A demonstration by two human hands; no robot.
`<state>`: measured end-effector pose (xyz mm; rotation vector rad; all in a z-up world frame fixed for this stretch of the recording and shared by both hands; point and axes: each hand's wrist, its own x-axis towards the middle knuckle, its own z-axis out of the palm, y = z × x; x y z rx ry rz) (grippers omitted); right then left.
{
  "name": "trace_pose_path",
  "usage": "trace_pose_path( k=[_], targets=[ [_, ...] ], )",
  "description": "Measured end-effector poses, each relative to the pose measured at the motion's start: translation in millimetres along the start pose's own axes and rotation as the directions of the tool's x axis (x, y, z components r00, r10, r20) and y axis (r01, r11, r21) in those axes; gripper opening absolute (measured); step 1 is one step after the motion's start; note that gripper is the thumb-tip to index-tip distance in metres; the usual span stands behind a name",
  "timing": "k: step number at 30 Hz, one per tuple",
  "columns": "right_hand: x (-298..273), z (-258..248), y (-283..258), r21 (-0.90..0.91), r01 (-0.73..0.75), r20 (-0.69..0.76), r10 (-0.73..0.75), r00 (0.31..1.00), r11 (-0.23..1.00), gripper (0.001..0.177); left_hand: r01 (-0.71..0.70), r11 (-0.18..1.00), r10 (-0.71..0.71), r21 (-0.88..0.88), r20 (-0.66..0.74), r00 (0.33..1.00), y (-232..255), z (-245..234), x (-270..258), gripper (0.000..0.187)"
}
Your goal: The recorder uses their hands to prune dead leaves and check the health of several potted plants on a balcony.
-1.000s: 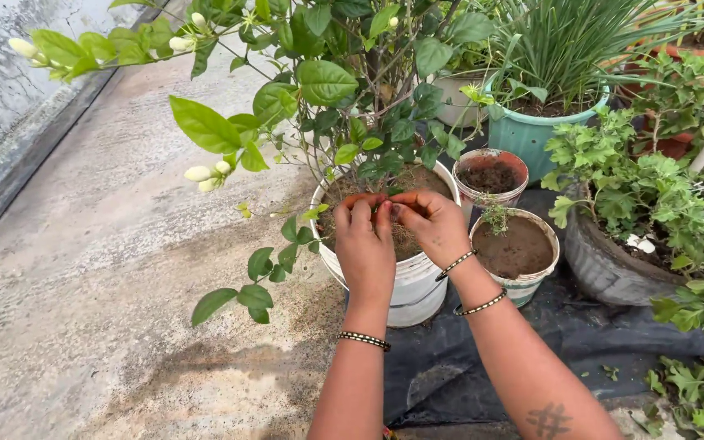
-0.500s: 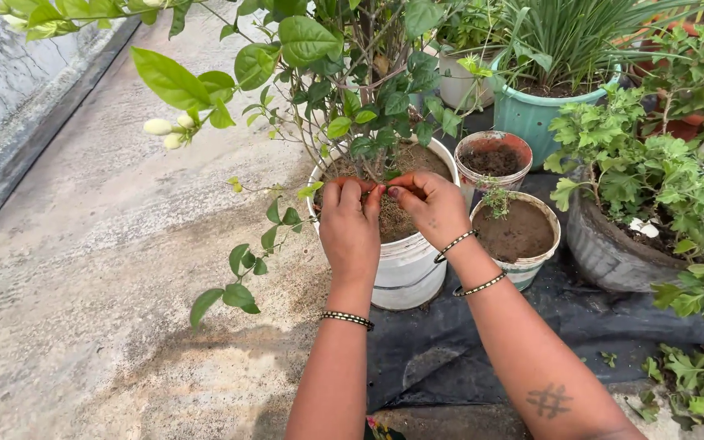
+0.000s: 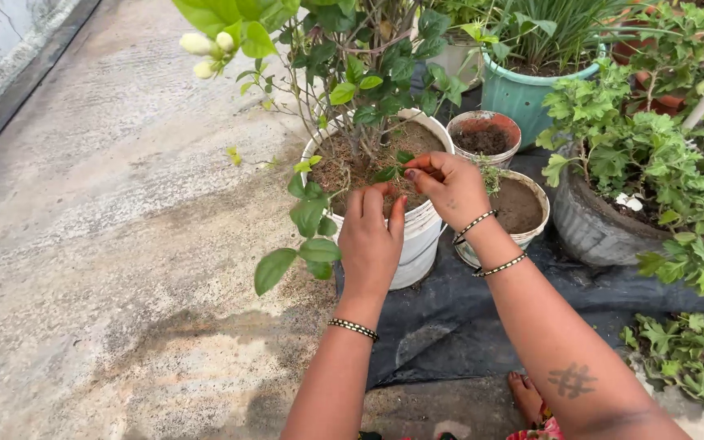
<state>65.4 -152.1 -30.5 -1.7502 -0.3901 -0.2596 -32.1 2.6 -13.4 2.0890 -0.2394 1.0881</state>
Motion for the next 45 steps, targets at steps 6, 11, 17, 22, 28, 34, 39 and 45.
trace_pose_path(
  k=[6,11,17,22,28,34,39,45],
  targets=[
    [-10.6,9.0,6.2,-0.002,-0.084,0.021,0.084,0.996,0.996,0.018,-0.035,0.999,0.038,-0.034,0.062,0.997,-10.3,1.9,13.3,0.023],
    [-19.6,19.0,17.6,0.001,-0.119,-0.068,0.119,0.991,0.993,0.019,0.204,0.976,-0.196,-0.071,0.100,0.975,-8.0,0.7,13.5,0.027],
    [-7.3,11.8,18.8,0.045,-0.080,0.012,0.079,0.997,0.996,0.015,0.276,0.961,-0.274,-0.008,0.096,0.957,-13.6,4.5,-0.9,0.026],
    [-3.1,13.9,19.8,0.054,-0.089,-0.005,0.089,0.996,0.995,0.015,0.218,0.975,-0.212,-0.042,0.110,0.971,-17.3,4.0,5.8,0.024],
    [-5.8,15.8,18.5,0.049,-0.062,-0.053,0.065,0.996,0.997,0.016,0.163,0.985,-0.166,-0.058,-0.044,0.985,-23.2,10.3,8.6,0.020],
    [-17.4,23.7,17.1,0.052,-0.092,-0.114,0.097,0.989,0.994,0.016,0.137,0.985,-0.143,-0.108,-0.044,0.989,-17.2,8.5,6.2,0.014],
    [-18.4,24.8,13.9,0.038,-0.100,-0.162,0.105,0.981,0.994,0.016,0.179,0.984,-0.178,0.024,-0.020,0.984,-14.0,9.7,8.5,0.010],
    [-5.5,29.7,33.2,0.101,-0.145,-0.176,0.161,0.971,0.984,0.014,0.088,0.995,-0.090,-0.042,-0.039,0.995,-37.7,33.0,8.7,0.011]
  ],
)
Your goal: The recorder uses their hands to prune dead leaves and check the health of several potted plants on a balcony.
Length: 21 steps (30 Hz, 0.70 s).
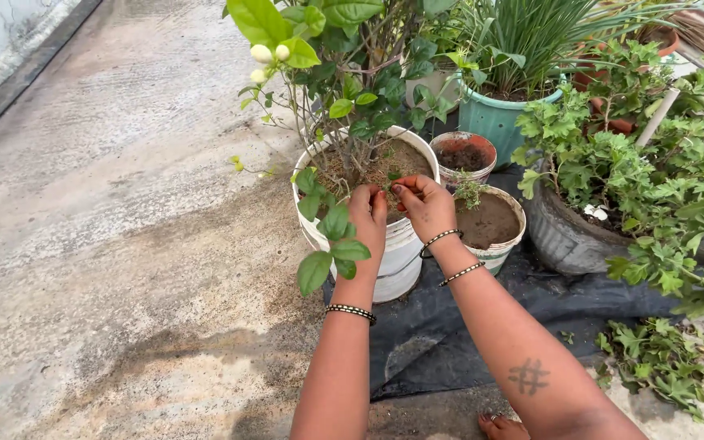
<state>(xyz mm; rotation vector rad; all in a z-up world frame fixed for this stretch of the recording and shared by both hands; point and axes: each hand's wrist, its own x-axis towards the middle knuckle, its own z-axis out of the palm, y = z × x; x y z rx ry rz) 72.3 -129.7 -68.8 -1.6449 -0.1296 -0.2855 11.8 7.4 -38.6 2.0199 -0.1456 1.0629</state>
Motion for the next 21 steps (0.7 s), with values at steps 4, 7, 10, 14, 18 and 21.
trace_pose_path(
  k=[4,7,10,14,18,21],
  targets=[
    [0.2,-15.1,-3.8,-0.076,-0.040,-0.043,0.037,0.998,0.996,0.017,0.096,0.995,-0.095,-0.009,0.079,0.992,-0.6,4.5,-1.4,0.013],
    [10.1,-49.1,14.5,-0.268,-0.080,-0.001,0.083,0.997,0.960,0.019,0.089,0.996,-0.090,0.013,0.063,0.994,-0.1,0.2,0.8,0.013],
    [15.7,-83.6,17.4,-0.467,-0.112,0.207,0.232,0.951,0.877,0.021,0.100,0.989,-0.091,-0.110,0.083,0.992,-7.3,2.6,3.9,0.015],
    [15.2,-104.8,-1.3,-0.760,-0.001,0.375,0.440,0.816,0.651,0.024,0.221,0.973,-0.209,-0.066,0.151,0.966,13.1,-18.7,14.1,0.018],
    [-2.1,-79.8,-54.5,-0.789,-0.068,0.319,0.502,0.804,0.610,0.031,0.319,0.940,-0.296,-0.121,0.175,0.939,3.4,-3.8,10.7,0.020],
    [2.1,-63.7,-42.4,-0.533,0.046,0.364,0.179,0.914,0.845,0.035,0.395,0.884,-0.344,-0.250,0.225,0.912,-0.9,5.2,5.0,0.020]
  ],
)
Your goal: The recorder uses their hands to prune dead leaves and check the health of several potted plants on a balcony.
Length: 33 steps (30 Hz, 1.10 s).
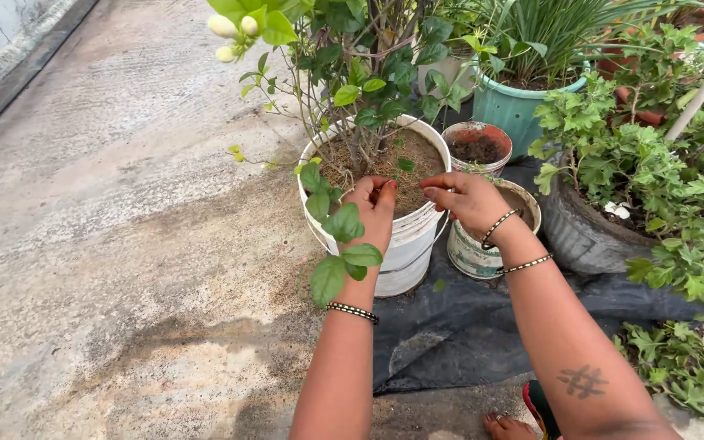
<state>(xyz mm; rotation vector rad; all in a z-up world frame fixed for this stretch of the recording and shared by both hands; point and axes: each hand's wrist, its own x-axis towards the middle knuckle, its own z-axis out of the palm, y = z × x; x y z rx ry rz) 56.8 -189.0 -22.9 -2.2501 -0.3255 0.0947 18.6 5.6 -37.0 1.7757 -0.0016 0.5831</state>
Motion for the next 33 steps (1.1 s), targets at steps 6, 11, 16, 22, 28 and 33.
trace_pose_path(
  k=[6,11,16,22,28,33],
  targets=[
    [13.6,42.9,-21.9,0.672,0.035,0.105,-0.142,0.984,0.740,0.048,-0.038,0.999,0.038,-0.026,0.010,0.999,-6.3,-1.0,2.3,0.018],
    [43.9,78.3,6.9,0.873,0.008,0.062,-0.127,0.990,0.487,0.023,0.065,0.997,-0.067,-0.040,-0.068,0.995,22.9,-15.7,-1.0,0.017],
    [44.3,75.4,-0.9,0.706,0.099,-0.065,-0.075,0.995,0.701,0.021,0.051,0.998,-0.047,0.049,-0.062,0.997,16.8,-12.6,-0.7,0.017],
    [43.7,67.2,6.3,0.388,0.184,-0.183,-0.120,0.976,0.903,0.019,-0.011,1.000,0.010,-0.005,-0.046,0.999,1.1,-6.9,-1.5,0.017],
    [21.9,32.8,-6.4,-0.140,0.090,-0.225,-0.120,0.967,0.986,0.024,-0.121,0.985,0.134,0.124,-0.098,0.986,1.2,-9.0,-3.6,0.016],
    [19.5,4.7,-2.2,-0.462,-0.017,0.136,0.090,0.987,0.887,0.028,-0.011,0.995,0.010,-0.098,-0.010,1.000,-15.7,-2.5,4.6,0.017]
  ],
)
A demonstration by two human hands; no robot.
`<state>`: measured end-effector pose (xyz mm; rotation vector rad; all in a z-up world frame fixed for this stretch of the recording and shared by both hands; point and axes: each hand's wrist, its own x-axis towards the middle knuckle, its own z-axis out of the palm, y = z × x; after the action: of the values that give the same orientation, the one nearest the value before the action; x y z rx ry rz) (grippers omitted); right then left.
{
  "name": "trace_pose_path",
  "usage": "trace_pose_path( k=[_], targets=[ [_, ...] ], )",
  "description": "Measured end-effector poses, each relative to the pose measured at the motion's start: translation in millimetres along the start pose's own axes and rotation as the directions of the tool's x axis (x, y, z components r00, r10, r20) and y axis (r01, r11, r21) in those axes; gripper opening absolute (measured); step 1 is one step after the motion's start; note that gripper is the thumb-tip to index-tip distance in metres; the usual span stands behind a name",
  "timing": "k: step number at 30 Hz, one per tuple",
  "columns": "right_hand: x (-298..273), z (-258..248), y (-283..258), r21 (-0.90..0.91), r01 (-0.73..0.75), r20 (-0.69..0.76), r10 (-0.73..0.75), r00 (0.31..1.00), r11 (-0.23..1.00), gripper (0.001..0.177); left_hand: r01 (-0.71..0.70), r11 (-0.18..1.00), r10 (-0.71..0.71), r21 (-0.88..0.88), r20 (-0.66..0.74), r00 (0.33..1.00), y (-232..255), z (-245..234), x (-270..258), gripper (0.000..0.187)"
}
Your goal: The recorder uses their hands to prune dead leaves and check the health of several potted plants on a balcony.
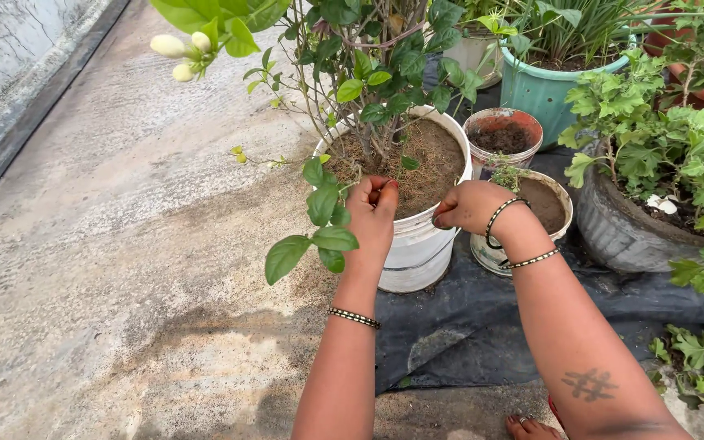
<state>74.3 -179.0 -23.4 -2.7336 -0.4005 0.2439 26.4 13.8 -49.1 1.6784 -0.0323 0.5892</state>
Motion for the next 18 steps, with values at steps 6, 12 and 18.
trace_pose_path(
  k=[6,12,18],
  targets=[
    [-11.7,-9.6,-27.9,0.502,0.226,-0.432,0.016,0.902,0.835,0.045,0.019,1.000,-0.018,-0.013,0.016,1.000,16.6,2.9,-5.5,0.016],
    [-15.8,-2.3,-51.9,0.424,0.442,-0.634,-0.089,0.768,0.790,0.036,-0.037,0.991,0.030,0.129,0.050,0.998,38.8,2.6,-15.2,0.020],
    [-3.8,12.5,-39.6,0.289,0.405,-0.718,-0.083,0.691,0.867,0.019,-0.037,0.956,0.050,0.290,-0.036,0.998,22.5,1.9,-12.4,0.018]
  ],
)
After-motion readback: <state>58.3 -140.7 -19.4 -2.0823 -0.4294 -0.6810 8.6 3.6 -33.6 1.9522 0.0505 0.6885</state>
